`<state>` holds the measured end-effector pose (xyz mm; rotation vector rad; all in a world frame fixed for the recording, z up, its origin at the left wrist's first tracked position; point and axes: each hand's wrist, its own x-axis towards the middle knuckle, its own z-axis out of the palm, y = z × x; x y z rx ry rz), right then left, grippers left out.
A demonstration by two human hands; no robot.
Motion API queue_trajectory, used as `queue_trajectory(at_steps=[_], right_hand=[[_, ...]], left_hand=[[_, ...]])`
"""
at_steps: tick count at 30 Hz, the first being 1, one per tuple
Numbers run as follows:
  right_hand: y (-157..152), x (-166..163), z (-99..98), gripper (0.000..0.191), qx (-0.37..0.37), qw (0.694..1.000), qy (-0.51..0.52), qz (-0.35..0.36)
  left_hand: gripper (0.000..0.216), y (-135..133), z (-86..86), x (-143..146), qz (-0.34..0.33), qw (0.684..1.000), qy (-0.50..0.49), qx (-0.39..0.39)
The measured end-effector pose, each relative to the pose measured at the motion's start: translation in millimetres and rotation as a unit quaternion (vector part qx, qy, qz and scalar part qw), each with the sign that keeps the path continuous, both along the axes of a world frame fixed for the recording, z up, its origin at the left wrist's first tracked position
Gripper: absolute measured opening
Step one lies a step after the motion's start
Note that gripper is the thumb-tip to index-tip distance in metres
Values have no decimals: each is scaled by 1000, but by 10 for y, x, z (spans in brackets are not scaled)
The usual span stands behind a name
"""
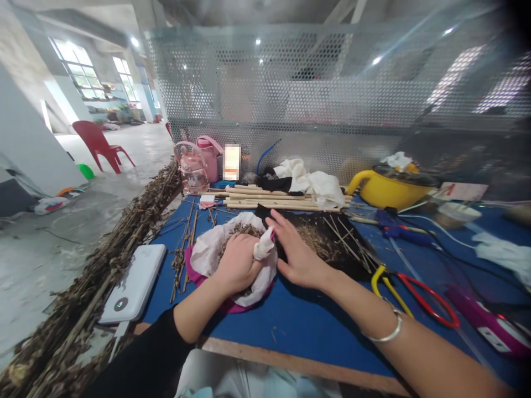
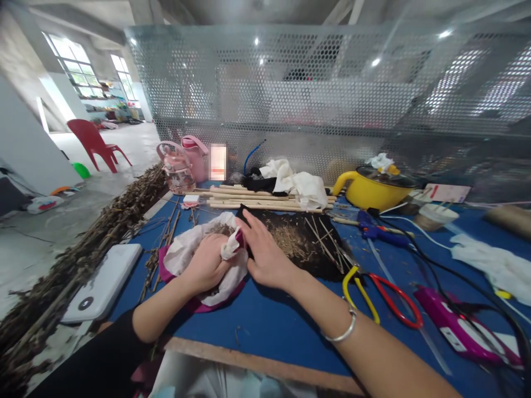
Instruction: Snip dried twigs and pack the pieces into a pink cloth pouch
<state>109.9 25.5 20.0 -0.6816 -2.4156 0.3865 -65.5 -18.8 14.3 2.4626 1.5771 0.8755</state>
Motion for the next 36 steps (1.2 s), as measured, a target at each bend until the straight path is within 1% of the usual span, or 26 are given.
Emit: queue_trajectory(at_steps=[2, 4, 5, 8, 9, 10, 12, 13, 14, 15, 18, 19, 21, 23, 26, 28, 31, 33, 34, 36], right_hand=[[2, -118, 31, 70, 6, 999, 5, 50], [38, -186, 33, 62, -11, 997, 25, 69], [57, -198, 23, 61, -20, 997, 39, 62], [79, -162, -23, 65, -41, 996, 81, 6], [74, -138, -33, 63, -46, 995, 85, -2], [65, -117, -39, 56, -48, 995, 82, -2], [47, -98, -43, 30, -41, 997, 71, 6], [42, -107, -45, 18, -34, 997, 76, 9], [39, -131, -51, 10, -27, 996, 87, 10], [39, -171, -61, 8, -24, 994, 104, 13], [34, -359, -120, 34, -35, 989, 130, 55], [24, -430, -144, 39, -40, 989, 128, 66], [-11, -553, -188, 39, -42, 990, 115, 64], [-57, -629, -217, 31, -33, 995, 94, 30], [-105, -661, -230, 13, -18, 998, 54, -30], [-114, -656, -222, 11, -11, 998, 37, -45], [-110, -642, -197, 15, -11, 999, 21, -36], [-105, -630, -178, 17, -23, 999, 16, -26], [-103, -624, -171, 17, -30, 999, 15, -23], [-97, -611, -163, 18, -40, 999, 17, -18]], left_hand=[[25, -6, -19, -11, -1, 1000, -14, 10], [31, -12, -48, -27, -3, 999, -35, 18], [35, -16, -65, -36, -9, 999, -45, 18], [53, -31, -113, -64, -22, 997, -71, 20], [60, -36, -126, -74, -28, 996, -78, 24], [67, -42, -139, -83, -36, 995, -85, 30], [76, -52, -159, -98, -58, 991, -115, 38], [77, -55, -168, -102, -69, 987, -139, 37], [77, -57, -175, -103, -79, 983, -164, 34], [76, -60, -181, -102, -86, 978, -185, 31], [78, -73, -192, -91, -93, 973, -208, 27], [79, -81, -192, -89, -88, 973, -212, 24], [80, -100, -188, -88, -67, 969, -238, 14], [81, -113, -181, -89, -51, 962, -268, 8], [82, -110, -148, -84, -34, 953, -300, 9], [77, -107, -90, -80, -25, 943, -332, -2], [62, -156, 41, -111, -4, 915, -403, -3], [54, -241, 105, -188, 37, 901, -432, 16], [51, -296, 113, -248, 71, 898, -434, 22], [43, -413, 77, -404, 160, 898, -410, 10]])
